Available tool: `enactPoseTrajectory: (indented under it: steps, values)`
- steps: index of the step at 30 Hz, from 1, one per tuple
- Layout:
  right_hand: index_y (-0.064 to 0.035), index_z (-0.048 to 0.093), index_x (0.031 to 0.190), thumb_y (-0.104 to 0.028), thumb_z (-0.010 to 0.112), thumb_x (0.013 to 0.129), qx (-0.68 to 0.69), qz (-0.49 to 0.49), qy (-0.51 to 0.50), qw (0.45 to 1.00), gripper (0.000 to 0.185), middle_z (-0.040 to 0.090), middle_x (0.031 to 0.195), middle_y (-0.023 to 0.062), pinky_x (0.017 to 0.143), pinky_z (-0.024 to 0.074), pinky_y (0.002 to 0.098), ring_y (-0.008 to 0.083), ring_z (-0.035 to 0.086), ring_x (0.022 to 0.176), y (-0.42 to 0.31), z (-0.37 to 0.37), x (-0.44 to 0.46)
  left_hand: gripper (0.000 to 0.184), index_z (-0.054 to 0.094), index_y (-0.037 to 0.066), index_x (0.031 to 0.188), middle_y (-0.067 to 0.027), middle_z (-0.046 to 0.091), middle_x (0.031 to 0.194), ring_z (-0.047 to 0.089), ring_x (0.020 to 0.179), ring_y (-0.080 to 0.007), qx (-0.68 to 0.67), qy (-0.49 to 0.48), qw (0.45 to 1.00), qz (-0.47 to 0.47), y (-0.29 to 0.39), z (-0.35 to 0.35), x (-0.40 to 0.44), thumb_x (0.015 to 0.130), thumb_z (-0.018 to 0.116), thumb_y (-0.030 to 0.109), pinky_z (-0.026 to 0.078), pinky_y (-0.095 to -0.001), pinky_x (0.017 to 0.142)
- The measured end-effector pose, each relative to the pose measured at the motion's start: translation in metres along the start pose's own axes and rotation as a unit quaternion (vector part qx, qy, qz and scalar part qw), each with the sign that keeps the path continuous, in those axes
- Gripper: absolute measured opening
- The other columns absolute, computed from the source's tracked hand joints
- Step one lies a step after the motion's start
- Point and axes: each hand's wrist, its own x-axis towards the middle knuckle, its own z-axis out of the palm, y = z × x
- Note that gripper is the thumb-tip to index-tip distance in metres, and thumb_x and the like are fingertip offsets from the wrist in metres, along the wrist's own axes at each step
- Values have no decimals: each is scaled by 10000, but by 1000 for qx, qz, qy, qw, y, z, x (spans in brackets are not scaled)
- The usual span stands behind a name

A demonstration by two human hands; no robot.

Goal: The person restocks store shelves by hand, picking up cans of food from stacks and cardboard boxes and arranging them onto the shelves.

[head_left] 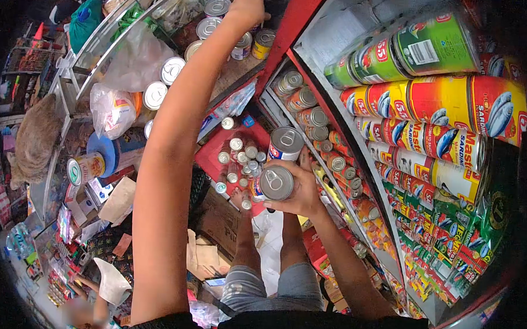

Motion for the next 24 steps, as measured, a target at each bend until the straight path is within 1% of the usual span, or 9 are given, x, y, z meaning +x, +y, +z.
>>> enactPoseTrajectory:
  steps: [4,8,9,11,15,17,18,21,24]
  values:
    - [-60,635,1058,-328,824,515,8,36,-21,999,634,649,1026,74,1115,-20,486,252,422,1220,2,-3,-4,414,645,-26,858,-237,629,881,606,898,-375,-26,24,999,-13,17,-17,-14,667,764,321,493,-431,753]
    - [-56,634,1055,-326,818,525,13,17,1,1000,623,621,1070,85,1097,94,459,252,406,1197,2,-4,-5,408,636,-43,783,-237,628,819,609,849,-395,-83,72,994,-23,19,-61,-28,688,749,337,489,-457,741]
    - [-53,634,1053,-328,817,525,6,4,11,1000,623,611,1084,93,1085,145,447,255,403,1185,2,-4,-5,433,640,-42,774,-241,629,783,622,809,-383,-23,114,993,29,10,-59,-20,684,746,368,490,-459,723]
    - [-51,635,1051,-335,817,522,9,-2,26,1000,628,602,1087,103,1065,190,436,263,407,1174,6,-1,-6,453,643,-53,800,-248,628,756,631,791,-374,2,16,999,-37,34,-115,-35,684,740,374,492,-455,703]
    - [-46,636,1045,-351,819,512,-10,-21,37,999,641,575,1105,137,1015,286,419,288,412,1155,7,2,-7,451,647,-60,818,-251,633,750,638,765,-370,-60,41,997,10,31,-133,-41,691,733,364,497,-443,691]
    - [-46,636,1041,-352,817,513,7,-19,45,999,636,558,1119,145,1008,291,421,296,415,1148,6,3,-8,448,652,-64,831,-243,643,775,641,776,-365,101,-33,994,-7,38,-133,-45,700,722,359,505,-420,705]
    - [-46,636,1040,-349,818,513,8,-21,43,999,634,555,1123,147,1009,291,421,296,416,1147,5,2,-9,473,662,-43,910,-256,643,834,643,820,-352,78,-33,996,0,31,-122,-48,698,713,377,516,-395,735]
    - [-43,636,1038,-345,817,515,9,-23,43,999,631,552,1127,148,1008,293,418,291,413,1155,4,1,-12,493,658,-50,842,-248,645,858,638,841,-376,42,-39,995,81,11,-90,-47,672,726,408,514,-441,771]
    - [-31,632,1039,-335,817,522,2,-20,33,999,628,556,1128,139,1007,300,413,276,428,1155,8,-3,-16,453,650,-33,836,-250,640,842,632,839,-383,75,-20,994,74,12,-76,-56,685,723,388,512,-449,759]
